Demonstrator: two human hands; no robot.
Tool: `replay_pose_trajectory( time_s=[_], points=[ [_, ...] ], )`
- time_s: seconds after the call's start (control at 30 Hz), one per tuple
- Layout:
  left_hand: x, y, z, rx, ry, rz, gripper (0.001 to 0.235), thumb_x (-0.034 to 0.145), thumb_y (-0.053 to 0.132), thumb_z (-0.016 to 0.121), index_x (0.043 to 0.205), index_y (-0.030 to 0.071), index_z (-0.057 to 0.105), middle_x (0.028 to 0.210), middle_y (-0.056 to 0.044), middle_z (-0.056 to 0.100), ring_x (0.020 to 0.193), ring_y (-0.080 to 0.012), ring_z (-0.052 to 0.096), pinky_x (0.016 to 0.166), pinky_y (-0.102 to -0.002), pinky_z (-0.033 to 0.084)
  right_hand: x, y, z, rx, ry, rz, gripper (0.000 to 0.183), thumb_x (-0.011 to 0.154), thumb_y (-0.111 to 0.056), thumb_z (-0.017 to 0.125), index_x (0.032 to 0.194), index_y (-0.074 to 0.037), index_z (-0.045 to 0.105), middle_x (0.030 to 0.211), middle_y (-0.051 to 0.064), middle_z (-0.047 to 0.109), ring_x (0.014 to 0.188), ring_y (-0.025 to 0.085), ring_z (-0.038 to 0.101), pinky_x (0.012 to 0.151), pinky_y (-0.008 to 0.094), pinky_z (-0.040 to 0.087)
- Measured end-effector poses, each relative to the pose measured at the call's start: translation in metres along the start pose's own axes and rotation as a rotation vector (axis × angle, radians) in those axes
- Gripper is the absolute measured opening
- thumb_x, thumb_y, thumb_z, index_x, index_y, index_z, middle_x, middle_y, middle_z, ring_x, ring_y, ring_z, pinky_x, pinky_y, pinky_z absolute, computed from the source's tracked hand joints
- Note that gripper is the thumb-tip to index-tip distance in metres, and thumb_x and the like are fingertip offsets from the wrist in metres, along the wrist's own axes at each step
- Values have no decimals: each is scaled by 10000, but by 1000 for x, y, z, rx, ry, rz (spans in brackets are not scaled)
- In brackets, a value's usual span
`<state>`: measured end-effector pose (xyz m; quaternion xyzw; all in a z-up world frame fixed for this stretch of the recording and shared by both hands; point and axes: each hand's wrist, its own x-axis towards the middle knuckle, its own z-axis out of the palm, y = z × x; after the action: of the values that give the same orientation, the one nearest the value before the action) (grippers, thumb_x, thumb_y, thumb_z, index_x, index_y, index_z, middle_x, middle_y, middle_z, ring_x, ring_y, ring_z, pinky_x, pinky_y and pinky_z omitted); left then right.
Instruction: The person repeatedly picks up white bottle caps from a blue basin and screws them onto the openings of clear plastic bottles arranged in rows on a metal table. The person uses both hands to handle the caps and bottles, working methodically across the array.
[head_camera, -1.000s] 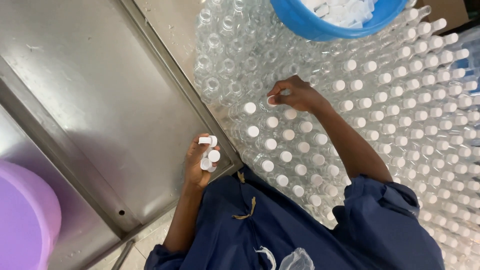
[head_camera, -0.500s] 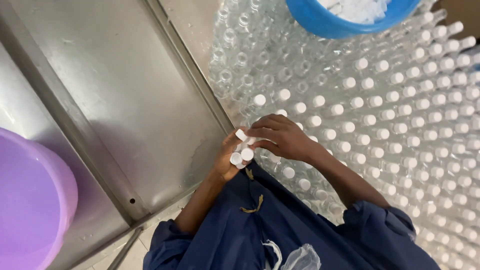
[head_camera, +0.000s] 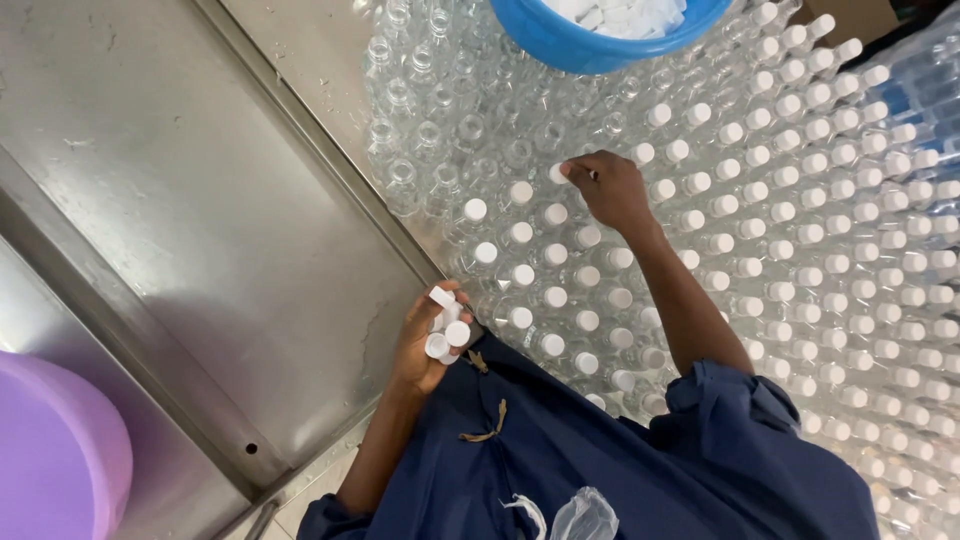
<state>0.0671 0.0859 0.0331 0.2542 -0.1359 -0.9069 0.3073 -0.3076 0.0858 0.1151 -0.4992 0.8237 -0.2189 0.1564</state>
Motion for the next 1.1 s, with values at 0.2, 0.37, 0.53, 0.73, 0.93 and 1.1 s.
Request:
replay_pose_trajectory(
  time_s=[0.2, 0.37, 0.53, 0.73, 0.93, 1.1],
  points=[
    [2, -1, -9, 2, 52, 28, 332, 1060, 200, 636, 1330, 7, 646, 1169, -235, 684, 899, -315, 776, 389, -297, 560, 9, 5, 10, 18, -58, 25, 238, 1169, -354, 672, 1258, -191, 821, 1034, 89, 801, 922, 351, 751, 883, 535, 561],
    [7, -2, -12, -28, 49, 1, 316, 1056, 200, 648, 1319, 26, 639, 1147, -212, 682, 899, -312, 776, 398, -292, 549, 8, -14, 0, 175, -283, 182, 464, 1195, -523, 409, 1420, -271, 728, 983, 23, 816, 985, 242, 699, 932, 410, 513],
    [14, -2, -22, -48, 68, -20, 296, 1058, 198, 650, 1301, 30, 656, 1127, -205, 699, 872, -323, 781, 403, -307, 544, 9, -15, 6, 294, -229, 205, 329, 1144, -373, 601, 1341, -171, 769, 939, 59, 809, 910, 208, 698, 805, 361, 487],
    [22, -3, -18, -57, 87, -15, 303, 1049, 184, 653, 1299, 13, 645, 1120, -217, 697, 862, -311, 782, 399, -299, 549, 12, -7, 12, 473, -194, 163, 239, 1110, -337, 738, 1182, -117, 794, 809, 47, 728, 788, 125, 595, 703, 271, 424],
    [28, -8, 5, -70, 32, 17, 301, 1047, 187, 659, 1281, -2, 653, 1088, -241, 690, 815, -321, 774, 370, -299, 516, 11, 5, 20, 324, -155, 108, 271, 1145, -427, 725, 1130, -166, 796, 776, 20, 710, 717, 135, 591, 668, 314, 474],
    [27, -2, 41, 1, -52, -8, 318, 1041, 220, 679, 1287, 21, 650, 1083, -222, 679, 797, -319, 764, 382, -305, 514, 14, 4, 15, 262, -99, 76, 280, 1119, -428, 712, 1109, -157, 785, 767, 46, 725, 712, 199, 634, 683, 386, 494]
  ],
)
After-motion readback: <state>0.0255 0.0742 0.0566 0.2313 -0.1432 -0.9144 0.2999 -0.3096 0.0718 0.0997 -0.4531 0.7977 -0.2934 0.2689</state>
